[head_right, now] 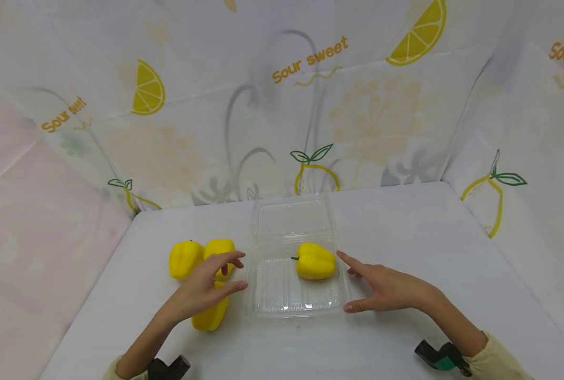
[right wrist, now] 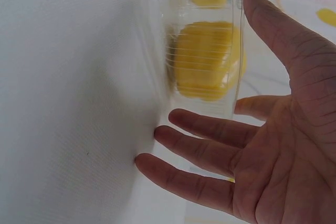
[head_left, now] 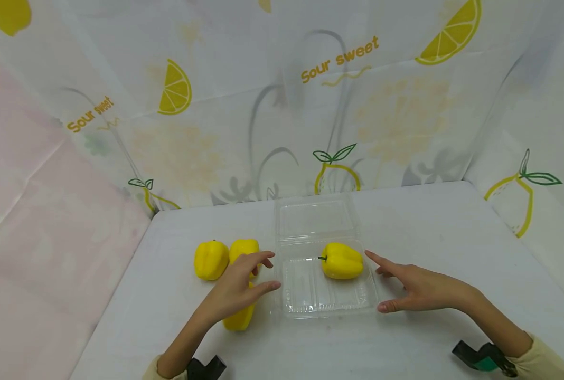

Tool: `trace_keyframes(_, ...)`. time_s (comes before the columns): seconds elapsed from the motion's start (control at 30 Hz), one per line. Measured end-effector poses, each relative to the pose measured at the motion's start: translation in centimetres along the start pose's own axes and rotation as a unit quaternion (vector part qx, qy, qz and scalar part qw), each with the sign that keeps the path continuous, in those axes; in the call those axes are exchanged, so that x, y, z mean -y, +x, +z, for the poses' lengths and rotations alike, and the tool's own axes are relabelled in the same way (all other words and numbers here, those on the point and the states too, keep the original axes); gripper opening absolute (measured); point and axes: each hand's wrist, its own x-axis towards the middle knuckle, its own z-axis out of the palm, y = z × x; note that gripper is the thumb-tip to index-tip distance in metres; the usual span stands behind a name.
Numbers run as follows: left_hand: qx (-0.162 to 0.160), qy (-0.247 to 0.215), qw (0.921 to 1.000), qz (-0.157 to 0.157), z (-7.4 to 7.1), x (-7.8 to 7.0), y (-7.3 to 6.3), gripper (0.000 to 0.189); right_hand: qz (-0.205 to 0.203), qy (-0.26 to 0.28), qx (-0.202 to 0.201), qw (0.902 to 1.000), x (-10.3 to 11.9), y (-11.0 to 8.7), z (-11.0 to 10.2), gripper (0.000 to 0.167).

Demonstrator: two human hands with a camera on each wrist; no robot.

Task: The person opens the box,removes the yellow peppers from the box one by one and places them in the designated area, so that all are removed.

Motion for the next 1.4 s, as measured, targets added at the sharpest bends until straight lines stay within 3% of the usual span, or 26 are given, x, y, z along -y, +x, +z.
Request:
trace_keyframes(0.67, -0.013, -0.042, 0.9987, -0.024, 3.5, -2.7, 2.3, 0.060, -0.005, 0.000, -0.001, 1.0000, 0.1, 0.0, 0.0, 0.104)
trace_keyframes(1.4, -0.072, -0.065, 0.9942, -0.046, 7.9, -4.8, 4.5, 0.066, -0.014, -0.006, -0.006, 0.9999, 0.3, -0.1, 0.0, 0.104)
